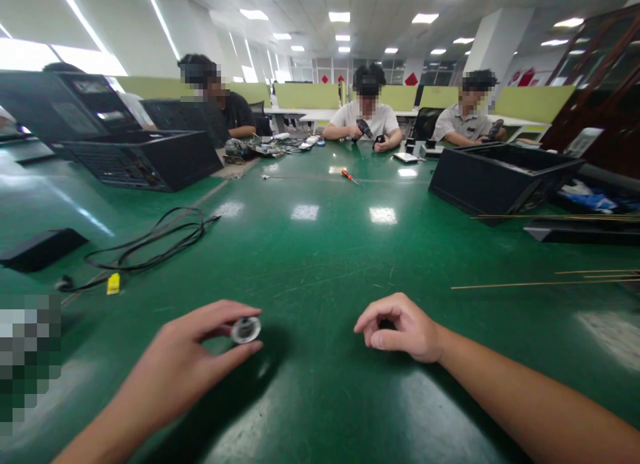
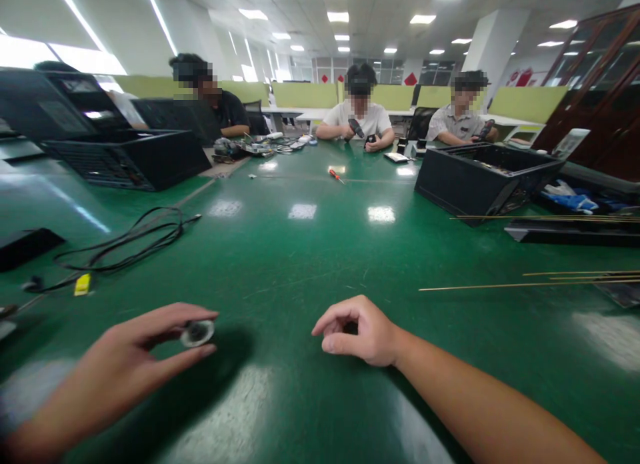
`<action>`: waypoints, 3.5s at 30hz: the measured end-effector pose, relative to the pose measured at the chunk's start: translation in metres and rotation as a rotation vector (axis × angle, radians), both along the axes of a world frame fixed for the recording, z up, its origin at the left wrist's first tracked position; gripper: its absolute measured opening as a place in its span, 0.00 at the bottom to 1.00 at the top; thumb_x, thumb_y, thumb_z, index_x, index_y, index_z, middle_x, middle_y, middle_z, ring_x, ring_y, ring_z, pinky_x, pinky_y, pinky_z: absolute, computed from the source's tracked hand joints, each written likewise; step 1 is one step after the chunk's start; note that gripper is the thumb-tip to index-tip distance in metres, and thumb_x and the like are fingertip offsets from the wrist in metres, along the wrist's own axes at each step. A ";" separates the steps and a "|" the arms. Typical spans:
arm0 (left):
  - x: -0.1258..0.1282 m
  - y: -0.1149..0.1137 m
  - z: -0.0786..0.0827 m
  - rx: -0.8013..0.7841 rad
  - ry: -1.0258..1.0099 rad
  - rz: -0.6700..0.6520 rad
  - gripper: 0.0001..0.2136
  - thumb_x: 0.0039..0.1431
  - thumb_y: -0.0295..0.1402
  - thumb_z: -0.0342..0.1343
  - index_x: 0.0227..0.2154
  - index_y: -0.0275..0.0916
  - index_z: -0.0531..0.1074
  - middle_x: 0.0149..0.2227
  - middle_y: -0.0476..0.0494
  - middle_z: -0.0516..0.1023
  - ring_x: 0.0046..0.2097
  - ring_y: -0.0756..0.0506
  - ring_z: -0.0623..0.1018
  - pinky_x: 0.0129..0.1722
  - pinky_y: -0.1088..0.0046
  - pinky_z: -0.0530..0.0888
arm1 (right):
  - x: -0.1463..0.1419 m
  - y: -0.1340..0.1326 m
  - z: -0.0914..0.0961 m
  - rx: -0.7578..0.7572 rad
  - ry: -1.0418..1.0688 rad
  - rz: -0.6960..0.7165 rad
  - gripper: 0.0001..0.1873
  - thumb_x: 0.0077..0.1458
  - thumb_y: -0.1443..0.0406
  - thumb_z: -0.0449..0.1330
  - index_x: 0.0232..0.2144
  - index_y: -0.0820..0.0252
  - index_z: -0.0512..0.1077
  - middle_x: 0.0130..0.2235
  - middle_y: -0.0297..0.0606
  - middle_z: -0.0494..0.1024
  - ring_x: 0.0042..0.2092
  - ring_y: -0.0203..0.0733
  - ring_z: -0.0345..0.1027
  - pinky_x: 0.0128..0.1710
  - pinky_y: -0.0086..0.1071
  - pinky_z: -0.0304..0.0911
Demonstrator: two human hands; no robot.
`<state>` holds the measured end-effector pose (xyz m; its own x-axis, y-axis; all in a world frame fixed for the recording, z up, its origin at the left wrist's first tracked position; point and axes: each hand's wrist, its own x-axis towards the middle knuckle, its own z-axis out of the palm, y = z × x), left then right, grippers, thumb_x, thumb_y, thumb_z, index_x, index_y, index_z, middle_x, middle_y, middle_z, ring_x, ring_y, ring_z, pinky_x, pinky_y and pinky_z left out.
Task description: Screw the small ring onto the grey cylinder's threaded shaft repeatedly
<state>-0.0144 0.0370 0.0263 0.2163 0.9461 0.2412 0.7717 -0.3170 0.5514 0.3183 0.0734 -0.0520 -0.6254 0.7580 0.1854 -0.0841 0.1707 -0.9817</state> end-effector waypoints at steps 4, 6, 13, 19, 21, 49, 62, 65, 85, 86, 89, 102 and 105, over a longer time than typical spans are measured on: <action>0.070 0.036 -0.011 -0.168 -0.090 -0.423 0.13 0.55 0.33 0.65 0.45 0.46 0.79 0.45 0.48 0.80 0.44 0.46 0.79 0.44 0.73 0.75 | 0.006 0.007 0.000 0.022 0.055 -0.102 0.15 0.48 0.70 0.60 0.41 0.62 0.73 0.36 0.39 0.79 0.34 0.38 0.71 0.36 0.31 0.63; 0.092 0.046 -0.023 -0.207 -0.121 -0.503 0.16 0.54 0.30 0.66 0.46 0.46 0.78 0.43 0.49 0.80 0.44 0.47 0.79 0.46 0.72 0.74 | 0.006 0.008 0.002 0.034 0.034 -0.093 0.21 0.42 0.73 0.56 0.41 0.61 0.70 0.40 0.39 0.77 0.37 0.39 0.71 0.36 0.31 0.62; 0.086 0.041 -0.050 -0.207 -0.192 -0.409 0.13 0.51 0.31 0.67 0.41 0.40 0.75 0.38 0.49 0.80 0.40 0.46 0.78 0.41 0.71 0.71 | -0.002 0.003 0.007 0.180 -0.180 -0.172 0.23 0.44 0.73 0.60 0.46 0.58 0.67 0.41 0.38 0.75 0.38 0.40 0.70 0.37 0.32 0.62; 0.085 0.038 -0.047 -0.100 -0.268 -0.436 0.12 0.57 0.33 0.65 0.45 0.42 0.75 0.40 0.48 0.80 0.41 0.47 0.78 0.44 0.70 0.72 | -0.006 -0.001 0.009 0.329 -0.306 -0.225 0.19 0.47 0.67 0.68 0.44 0.58 0.71 0.36 0.34 0.76 0.34 0.38 0.68 0.35 0.31 0.63; 0.086 0.039 -0.049 -0.068 -0.274 -0.441 0.13 0.56 0.33 0.66 0.45 0.42 0.76 0.40 0.48 0.81 0.41 0.47 0.79 0.44 0.71 0.72 | -0.007 -0.003 0.009 0.385 -0.340 -0.261 0.18 0.48 0.66 0.69 0.43 0.58 0.73 0.35 0.34 0.76 0.33 0.38 0.68 0.35 0.31 0.63; 0.092 0.037 -0.052 -0.167 -0.263 -0.438 0.13 0.58 0.35 0.64 0.46 0.42 0.77 0.42 0.47 0.82 0.42 0.46 0.79 0.45 0.70 0.73 | -0.009 -0.007 0.006 0.494 -0.427 -0.317 0.12 0.52 0.65 0.68 0.41 0.57 0.76 0.35 0.36 0.79 0.34 0.40 0.72 0.36 0.32 0.63; 0.093 0.036 -0.051 -0.149 -0.247 -0.422 0.14 0.58 0.35 0.63 0.46 0.42 0.77 0.42 0.45 0.82 0.42 0.44 0.80 0.45 0.68 0.74 | -0.009 -0.007 0.005 0.509 -0.396 -0.295 0.11 0.54 0.63 0.67 0.41 0.57 0.76 0.34 0.36 0.80 0.33 0.40 0.73 0.36 0.32 0.64; 0.094 0.036 -0.050 -0.144 -0.249 -0.423 0.13 0.58 0.35 0.63 0.46 0.42 0.77 0.42 0.45 0.82 0.42 0.45 0.80 0.46 0.68 0.74 | -0.009 -0.007 0.005 0.509 -0.395 -0.288 0.10 0.55 0.63 0.66 0.41 0.57 0.76 0.34 0.36 0.79 0.34 0.39 0.72 0.36 0.32 0.64; 0.096 0.033 -0.050 -0.130 -0.211 -0.413 0.14 0.59 0.38 0.63 0.47 0.42 0.77 0.42 0.45 0.83 0.42 0.44 0.81 0.44 0.69 0.74 | -0.008 -0.006 0.003 0.537 -0.395 -0.290 0.06 0.57 0.64 0.66 0.38 0.57 0.76 0.33 0.35 0.78 0.33 0.38 0.71 0.35 0.31 0.62; 0.096 0.033 -0.049 -0.127 -0.207 -0.412 0.14 0.59 0.38 0.63 0.47 0.42 0.77 0.42 0.45 0.83 0.42 0.44 0.81 0.44 0.69 0.75 | -0.008 -0.006 0.003 0.537 -0.392 -0.288 0.06 0.57 0.64 0.65 0.38 0.57 0.76 0.33 0.35 0.78 0.33 0.38 0.71 0.35 0.30 0.62; 0.096 0.033 -0.049 -0.120 -0.203 -0.411 0.14 0.59 0.37 0.63 0.47 0.42 0.77 0.42 0.45 0.83 0.42 0.44 0.81 0.44 0.69 0.75 | -0.008 -0.006 0.003 0.530 -0.392 -0.282 0.06 0.58 0.64 0.65 0.39 0.57 0.76 0.34 0.35 0.78 0.34 0.39 0.71 0.36 0.31 0.62; 0.096 0.030 -0.051 -0.078 -0.213 -0.378 0.13 0.58 0.34 0.65 0.47 0.43 0.77 0.42 0.49 0.83 0.42 0.47 0.81 0.44 0.73 0.74 | -0.007 -0.007 0.005 0.553 -0.392 -0.296 0.05 0.61 0.65 0.63 0.39 0.58 0.76 0.34 0.36 0.79 0.35 0.39 0.72 0.36 0.31 0.62; 0.096 0.031 -0.052 -0.062 -0.210 -0.381 0.13 0.58 0.34 0.65 0.47 0.43 0.78 0.42 0.50 0.83 0.42 0.48 0.81 0.44 0.73 0.74 | -0.007 -0.007 0.005 0.554 -0.389 -0.301 0.04 0.60 0.65 0.63 0.39 0.59 0.76 0.34 0.36 0.79 0.35 0.38 0.72 0.36 0.30 0.62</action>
